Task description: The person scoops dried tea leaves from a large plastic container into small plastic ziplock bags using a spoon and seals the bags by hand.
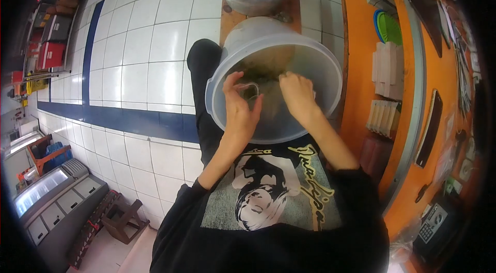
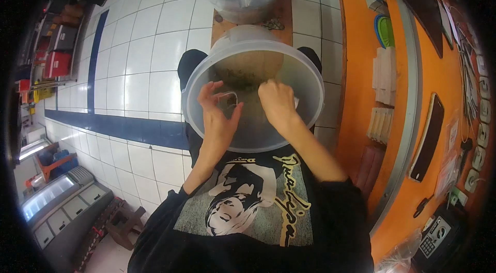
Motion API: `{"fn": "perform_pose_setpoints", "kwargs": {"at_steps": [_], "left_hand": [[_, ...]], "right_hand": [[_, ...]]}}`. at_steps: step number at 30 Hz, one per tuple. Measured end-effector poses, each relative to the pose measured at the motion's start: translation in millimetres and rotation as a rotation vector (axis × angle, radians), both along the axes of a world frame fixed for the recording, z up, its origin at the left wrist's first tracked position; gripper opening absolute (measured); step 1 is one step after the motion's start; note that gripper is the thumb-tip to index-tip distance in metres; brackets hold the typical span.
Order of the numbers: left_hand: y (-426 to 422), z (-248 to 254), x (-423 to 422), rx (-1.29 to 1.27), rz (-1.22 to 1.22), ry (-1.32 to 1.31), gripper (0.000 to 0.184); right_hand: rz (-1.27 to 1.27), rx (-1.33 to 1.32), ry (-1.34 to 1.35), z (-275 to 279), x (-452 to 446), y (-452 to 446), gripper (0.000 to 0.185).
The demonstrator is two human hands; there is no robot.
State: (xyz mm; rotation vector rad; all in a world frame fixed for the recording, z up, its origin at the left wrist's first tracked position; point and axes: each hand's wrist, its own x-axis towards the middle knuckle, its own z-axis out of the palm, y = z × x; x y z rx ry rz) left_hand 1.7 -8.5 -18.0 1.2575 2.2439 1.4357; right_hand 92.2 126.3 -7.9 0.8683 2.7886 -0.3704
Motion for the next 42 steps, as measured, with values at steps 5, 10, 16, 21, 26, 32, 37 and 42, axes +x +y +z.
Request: {"fn": "perform_pose_setpoints", "kwargs": {"at_steps": [5, 10, 16, 21, 26, 32, 37, 42], "left_hand": [[-2, -3, 5, 0.116, -0.026, -0.092, 0.072], [0, -13, 11, -0.098, -0.109, 0.043, 0.077], [-2, -6, 7, -0.009, -0.137, -0.009, 0.071], [-21, 17, 8, -0.171, -0.205, -0.289, 0.065], [-38, 51, 5, -0.002, -0.150, -0.526, 0.047], [-40, 60, 10, 0.231, -0.164, -0.580, 0.037], [-36, 60, 8, 0.377, -0.241, -0.500, 0.044], [-35, 63, 6, 0.328, -0.284, -0.627, 0.048]], "right_hand": [[-0.173, -0.187, 0.413, 8, 11, -11, 0.049], [-0.186, -0.877, 0.681, 17, 16, -40, 0.058], [0.010, -0.478, 0.627, 33, 27, -29, 0.028], [0.079, -0.475, 0.545, 31, 46, -23, 0.015], [0.005, -0.639, 0.772, 48, 58, -23, 0.015], [-0.110, -0.681, 1.018, 70, 63, -33, 0.022], [-0.172, -0.731, 0.977, 84, 54, -42, 0.031], [-0.076, -0.605, 0.882, 103, 45, -42, 0.029]]}}
